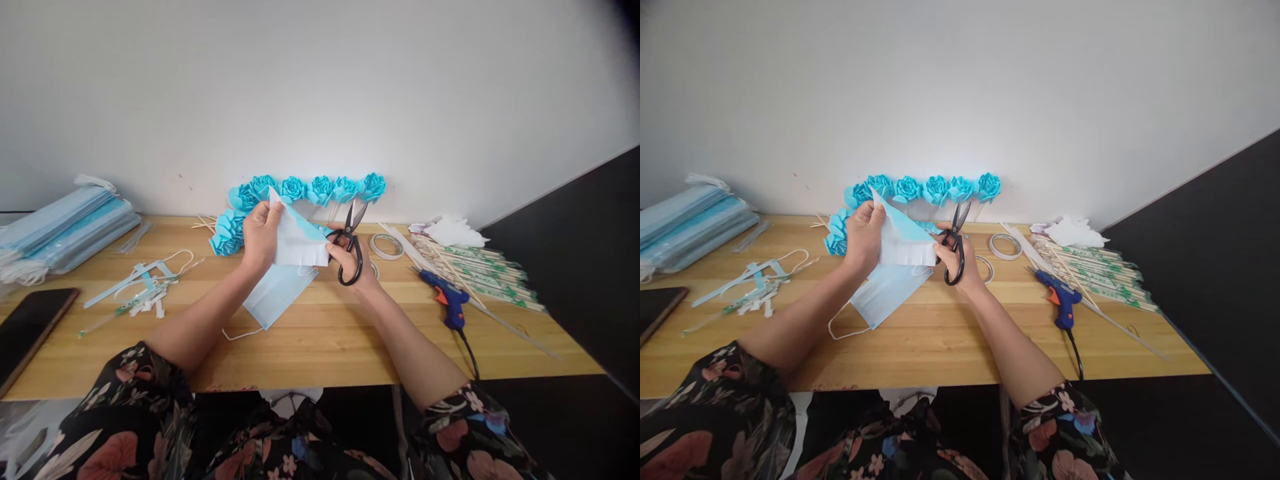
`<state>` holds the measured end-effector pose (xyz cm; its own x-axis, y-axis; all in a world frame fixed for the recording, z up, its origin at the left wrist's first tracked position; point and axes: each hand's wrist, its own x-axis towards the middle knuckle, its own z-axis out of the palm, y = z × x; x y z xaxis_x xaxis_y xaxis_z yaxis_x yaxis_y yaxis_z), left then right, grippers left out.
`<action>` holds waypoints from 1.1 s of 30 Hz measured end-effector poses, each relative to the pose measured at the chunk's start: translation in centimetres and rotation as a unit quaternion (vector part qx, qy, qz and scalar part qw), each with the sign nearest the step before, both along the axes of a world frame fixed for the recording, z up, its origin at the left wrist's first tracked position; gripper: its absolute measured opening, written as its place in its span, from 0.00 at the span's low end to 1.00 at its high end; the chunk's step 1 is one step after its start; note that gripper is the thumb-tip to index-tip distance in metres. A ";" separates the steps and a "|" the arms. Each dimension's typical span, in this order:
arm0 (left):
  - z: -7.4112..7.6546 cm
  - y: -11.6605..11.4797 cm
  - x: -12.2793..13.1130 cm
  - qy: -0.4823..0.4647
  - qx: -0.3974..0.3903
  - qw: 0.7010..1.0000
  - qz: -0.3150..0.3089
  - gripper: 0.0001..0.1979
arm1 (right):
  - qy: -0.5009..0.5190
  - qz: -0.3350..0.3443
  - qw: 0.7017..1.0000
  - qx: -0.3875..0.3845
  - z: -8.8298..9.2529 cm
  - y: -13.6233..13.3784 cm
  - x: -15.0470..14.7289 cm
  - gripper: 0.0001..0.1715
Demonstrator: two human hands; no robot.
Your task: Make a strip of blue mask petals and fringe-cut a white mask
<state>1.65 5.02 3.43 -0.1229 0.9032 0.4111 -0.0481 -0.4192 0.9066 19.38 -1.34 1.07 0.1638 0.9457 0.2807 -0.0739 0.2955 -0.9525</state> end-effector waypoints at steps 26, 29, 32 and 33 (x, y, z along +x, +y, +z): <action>-1.2 -1.0 1.2 0.016 -0.049 0.996 -0.069 0.16 | 0.072 -0.052 0.995 0.042 -0.7 0.9 1.2 0.24; -0.9 -0.8 1.0 0.004 -0.056 0.996 -0.071 0.16 | 0.092 -0.072 0.992 0.054 -0.5 0.9 1.3 0.23; -0.4 -0.7 0.8 0.004 -0.058 0.995 -0.076 0.16 | 0.092 -0.076 0.991 0.056 -0.2 0.9 1.3 0.22; -0.4 -0.8 0.8 0.005 -0.057 0.995 -0.076 0.16 | 0.088 -0.077 0.992 0.055 -0.2 0.9 1.3 0.21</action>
<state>2.44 4.27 3.06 0.0223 0.9520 0.3052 -0.0946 -0.3019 0.9486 20.69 -0.43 0.86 0.3590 0.8707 0.3361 -0.1816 0.4184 -0.8899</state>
